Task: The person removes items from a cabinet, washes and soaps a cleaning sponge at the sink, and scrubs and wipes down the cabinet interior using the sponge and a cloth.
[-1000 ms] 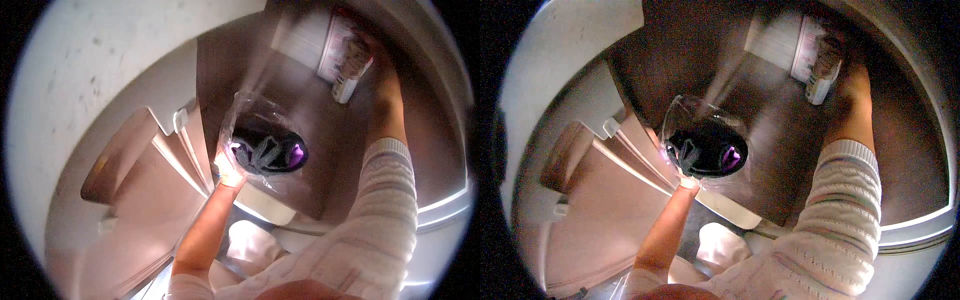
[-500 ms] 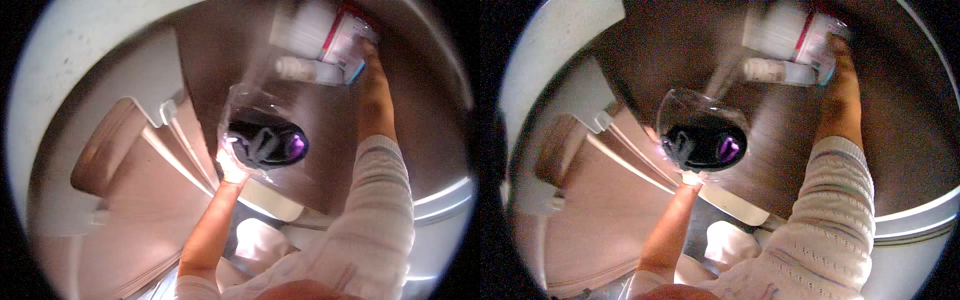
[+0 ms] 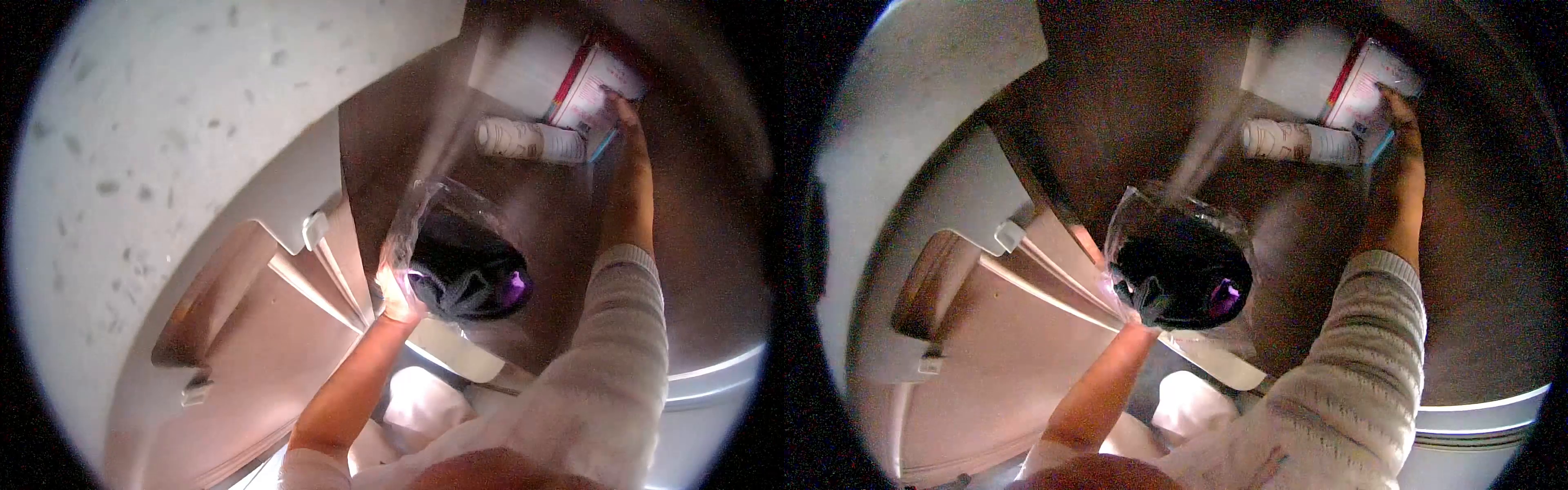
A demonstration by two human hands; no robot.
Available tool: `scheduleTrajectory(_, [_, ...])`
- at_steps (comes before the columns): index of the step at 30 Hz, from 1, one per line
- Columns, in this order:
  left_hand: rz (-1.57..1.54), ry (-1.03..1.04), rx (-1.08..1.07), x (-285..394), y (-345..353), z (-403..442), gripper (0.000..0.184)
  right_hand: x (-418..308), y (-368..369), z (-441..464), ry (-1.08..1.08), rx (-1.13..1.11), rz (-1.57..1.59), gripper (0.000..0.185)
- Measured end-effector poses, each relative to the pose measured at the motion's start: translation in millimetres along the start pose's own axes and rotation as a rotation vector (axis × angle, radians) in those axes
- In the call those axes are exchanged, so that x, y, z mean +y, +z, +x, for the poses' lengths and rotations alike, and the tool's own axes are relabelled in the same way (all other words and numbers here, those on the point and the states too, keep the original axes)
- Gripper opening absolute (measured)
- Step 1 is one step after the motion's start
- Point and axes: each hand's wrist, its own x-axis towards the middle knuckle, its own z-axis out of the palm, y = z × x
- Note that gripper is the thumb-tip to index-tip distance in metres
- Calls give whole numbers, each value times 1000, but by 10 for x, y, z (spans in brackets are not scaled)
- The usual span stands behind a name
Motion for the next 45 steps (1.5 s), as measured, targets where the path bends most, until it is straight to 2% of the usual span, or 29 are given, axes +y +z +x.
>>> scheduleTrajectory(1, [-27, 3, 119, -127, 113, -77, 48, -230, 127, -229, 84, 66, 13, 42])
scheduleTrajectory(2, [17, 25, 103, -107, 68, -72, 48, -627, 301, -506, 155, 139, 21, 41])
scheduleTrajectory(4, [93, 49, 61, -57, 52, 38, 47, -672, 288, -398, 104, 64, -63, 49])
scheduleTrajectory(5, [-40, 26, 84, 64, 22, 110, 49, -395, 146, -101, -25, -84, -143, 59])
scheduleTrajectory(8, [35, 29, 82, 38, 49, 70, 51, -147, 45, 19, -468, -276, -213, 90])
scheduleTrajectory(11, [125, 39, 59, 61, 27, -12, 54, 87, 282, 552, -211, -27, -221, 102])
scheduleTrajectory(12, [148, 2, 28, -58, 43, -80, 55, 47, 316, 505, -401, -102, -114, 82])
scheduleTrajectory(13, [167, -36, -7, -266, 110, -173, 57, -14, 290, 477, -441, -102, -81, 82])
scheduleTrajectory(16, [90, 21, 39, -8, 4, -29, 57, -376, 231, 112, -164, 166, -82, 83])
scheduleTrajectory(18, [99, 68, 57, 21, 6, 5, 51, -506, 192, -72, -124, 243, -64, 85])
scheduleTrajectory(25, [-540, -328, 45, 63, 115, 51, 37, -570, 212, -142, -143, 253, -17, 93])
scheduleTrajectory(28, [78, 55, -12, 178, -78, 154, 43, -627, 200, -75, -139, 246, 3, 98])
scheduleTrajectory(29, [71, 59, 23, 137, -60, 141, 45, -670, 169, -87, -121, 257, 9, 100])
scheduleTrajectory(31, [61, 78, 99, 20, 17, 131, 47, -837, 79, -67, 49, 351, 37, 96])
scheduleTrajectory(32, [57, 59, 83, 63, 9, 164, 47, -820, 69, -73, -18, 408, -51, 90])
scheduleTrajectory(34, [51, 5, 45, 166, -36, 193, 47, -830, 15, -42, -6, 402, -131, 85])
scheduleTrajectory(35, [-39, -58, 105, 114, 21, 144, 48, -1009, 62, -115, 69, 344, -115, 85])
scheduleTrajectory(37, [32, 23, 87, 153, -19, 175, 50, -1149, 175, -243, 116, 312, -103, 81])
scheduleTrajectory(39, [79, 65, 82, 150, -25, 169, 50, -1177, 237, -310, 45, 363, -89, 75])
scheduleTrajectory(44, [-3, 88, 65, 127, -25, 186, 44, -1196, 144, -326, -135, 425, -111, 88])
scheduleTrajectory(45, [2, 96, 81, 170, -29, 228, 42, -1161, 136, -277, -161, 425, -117, 85])
